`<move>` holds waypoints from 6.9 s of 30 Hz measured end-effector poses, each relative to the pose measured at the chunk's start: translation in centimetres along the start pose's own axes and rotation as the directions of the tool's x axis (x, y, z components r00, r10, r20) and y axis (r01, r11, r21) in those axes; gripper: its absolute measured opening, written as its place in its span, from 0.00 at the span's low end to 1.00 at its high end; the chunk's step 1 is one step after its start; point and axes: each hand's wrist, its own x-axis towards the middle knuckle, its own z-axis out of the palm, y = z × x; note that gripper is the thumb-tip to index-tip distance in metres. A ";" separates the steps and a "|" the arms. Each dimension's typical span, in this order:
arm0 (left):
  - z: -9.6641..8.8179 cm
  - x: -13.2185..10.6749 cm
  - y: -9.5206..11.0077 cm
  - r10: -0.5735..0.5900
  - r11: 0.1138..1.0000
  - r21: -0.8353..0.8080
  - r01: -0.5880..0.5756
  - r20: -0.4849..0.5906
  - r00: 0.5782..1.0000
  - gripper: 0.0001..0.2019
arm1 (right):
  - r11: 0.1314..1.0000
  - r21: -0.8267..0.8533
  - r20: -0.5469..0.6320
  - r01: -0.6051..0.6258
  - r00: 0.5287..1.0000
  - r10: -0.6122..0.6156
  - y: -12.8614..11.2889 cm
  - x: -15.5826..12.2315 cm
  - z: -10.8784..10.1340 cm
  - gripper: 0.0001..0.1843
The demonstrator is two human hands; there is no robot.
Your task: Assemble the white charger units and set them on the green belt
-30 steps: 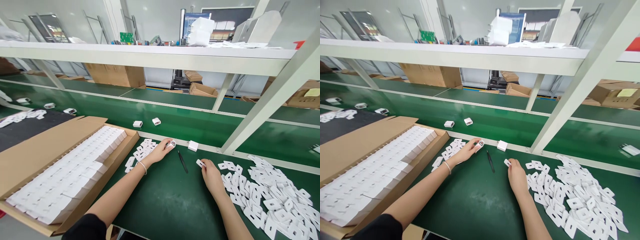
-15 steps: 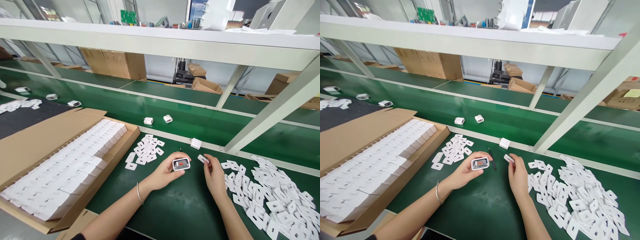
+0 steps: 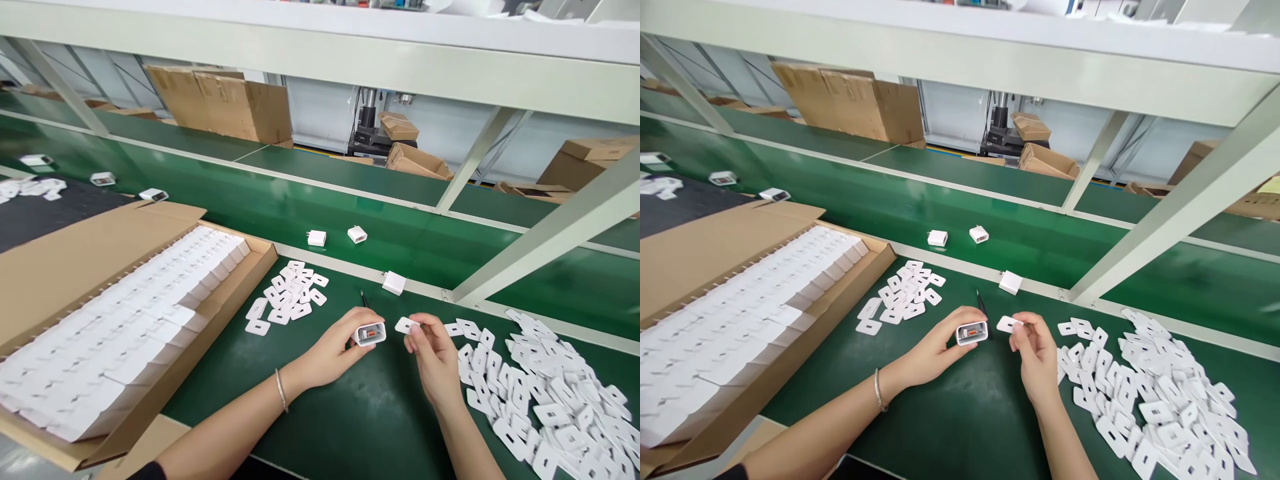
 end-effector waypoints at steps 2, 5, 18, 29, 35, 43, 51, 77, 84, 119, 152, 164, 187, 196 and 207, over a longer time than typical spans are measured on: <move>0.4 -0.1 -0.3 -0.027 0.999 0.025 0.027 -0.004 1.000 0.17 | 0.999 0.033 0.082 -0.004 0.997 0.002 -0.1 -0.2 0.3 0.10; 1.0 -0.3 -0.4 -0.041 0.998 0.043 0.040 0.024 0.999 0.20 | 1.000 -0.008 0.191 0.017 0.981 -0.015 -0.4 -0.7 0.9 0.10; 1.8 -0.5 -0.2 0.003 1.000 0.024 -0.003 -0.008 1.000 0.15 | 0.987 -0.156 0.246 0.043 0.969 -0.003 -1.1 -2.0 1.8 0.09; 1.8 -0.6 -0.4 0.084 0.996 -0.009 -0.084 -0.014 0.996 0.15 | 0.971 -0.224 0.205 0.088 0.978 -0.041 -0.6 -2.3 1.9 0.09; 1.7 -0.9 -0.6 0.155 0.982 -0.109 -0.154 0.006 0.988 0.18 | 0.981 -0.110 0.372 -0.159 0.909 0.189 -0.2 -2.4 2.2 0.19; 1.4 -1.1 -0.8 -0.009 0.999 -0.044 0.010 0.016 1.000 0.21 | 0.988 -0.108 0.339 -0.108 0.930 0.139 0.8 -2.2 2.3 0.18; 1.9 -0.2 -1.7 -0.051 0.999 0.009 0.051 -0.034 0.998 0.16 | 0.976 -0.210 0.273 -0.063 0.954 0.121 1.5 -1.8 1.7 0.16; 0.9 2.4 -5.8 -0.104 0.983 -0.177 0.048 -0.322 0.941 0.20 | 0.222 -0.959 -0.153 -0.174 0.982 0.107 2.1 17.7 -4.3 0.20; 1.3 1.7 -5.2 -0.147 0.971 -0.225 0.079 -0.304 0.941 0.22 | 0.254 -0.963 -0.090 -0.087 0.996 0.000 2.5 8.3 -2.7 0.22; 1.3 -0.3 -5.0 0.060 0.998 0.012 -0.059 -0.149 0.987 0.22 | 0.979 -0.192 0.195 -0.073 0.975 0.111 2.5 -2.5 5.0 0.21; 0.9 -0.1 -4.7 -0.030 0.997 -0.077 0.024 -0.075 0.997 0.21 | 0.985 -0.160 0.205 -0.066 0.974 0.099 2.9 -2.0 4.7 0.22; 1.1 0.0 -4.6 0.006 0.999 -0.039 -0.011 -0.129 0.992 0.20 | 0.979 -0.176 0.176 -0.104 0.975 0.135 3.2 -2.3 5.0 0.23; 1.3 0.2 -4.7 -0.070 0.995 -0.080 0.065 -0.065 0.995 0.17 | 0.971 -0.214 0.185 -0.104 0.972 0.145 3.4 -2.0 4.8 0.22; 0.9 0.3 -4.6 -0.065 0.993 -0.098 0.060 -0.048 0.997 0.20 | 0.977 -0.182 0.191 -0.113 0.970 0.148 2.9 -1.8 4.8 0.23; 0.7 0.4 -4.9 -0.200 0.963 -0.203 0.178 -0.094 0.975 0.20 | 0.952 0.081 0.229 -0.296 0.935 0.271 3.8 -1.3 5.4 0.33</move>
